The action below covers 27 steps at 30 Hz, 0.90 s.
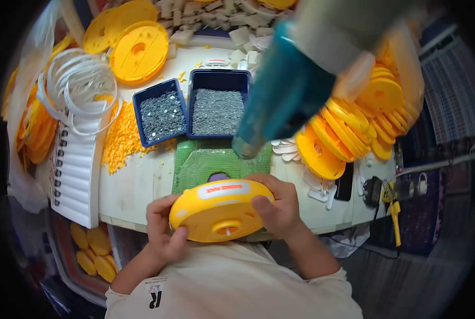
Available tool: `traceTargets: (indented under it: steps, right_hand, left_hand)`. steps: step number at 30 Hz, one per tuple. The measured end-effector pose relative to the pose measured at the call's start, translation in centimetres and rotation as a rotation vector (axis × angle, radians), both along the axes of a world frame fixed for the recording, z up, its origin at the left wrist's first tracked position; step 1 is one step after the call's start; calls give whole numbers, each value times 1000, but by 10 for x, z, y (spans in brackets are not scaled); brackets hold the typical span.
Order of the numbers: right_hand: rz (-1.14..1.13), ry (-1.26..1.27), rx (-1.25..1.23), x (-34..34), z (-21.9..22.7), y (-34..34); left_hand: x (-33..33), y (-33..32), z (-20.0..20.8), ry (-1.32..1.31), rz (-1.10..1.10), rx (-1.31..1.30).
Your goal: Assembling yellow plastic toy components by inserting small screws and using a pneumatic screwdriver.
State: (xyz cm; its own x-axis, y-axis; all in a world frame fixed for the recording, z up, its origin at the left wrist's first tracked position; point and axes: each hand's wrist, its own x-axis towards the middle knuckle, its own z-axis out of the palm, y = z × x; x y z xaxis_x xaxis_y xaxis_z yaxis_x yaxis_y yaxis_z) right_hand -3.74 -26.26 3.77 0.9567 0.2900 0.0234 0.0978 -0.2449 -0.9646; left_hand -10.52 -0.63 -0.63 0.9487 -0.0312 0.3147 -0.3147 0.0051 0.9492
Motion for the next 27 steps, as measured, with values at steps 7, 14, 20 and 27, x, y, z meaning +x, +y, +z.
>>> traceTargets:
  steps: [7,14,20,27]
  right_hand:
    - [121,-331,-34,32,63,-7]
    - [451,-900,-603,20,-9,-48]
    - [369,-676,-511,-4,-27,-29]
    - [129,-710,-541,126,-7,6]
  left_hand:
    - [72,24,74,-166,-111,202]
    - [77,41,39,-618,-378,964]
    - [56,49,6,-491,-434,1074]
    - [56,44,5,-581,-394,1103]
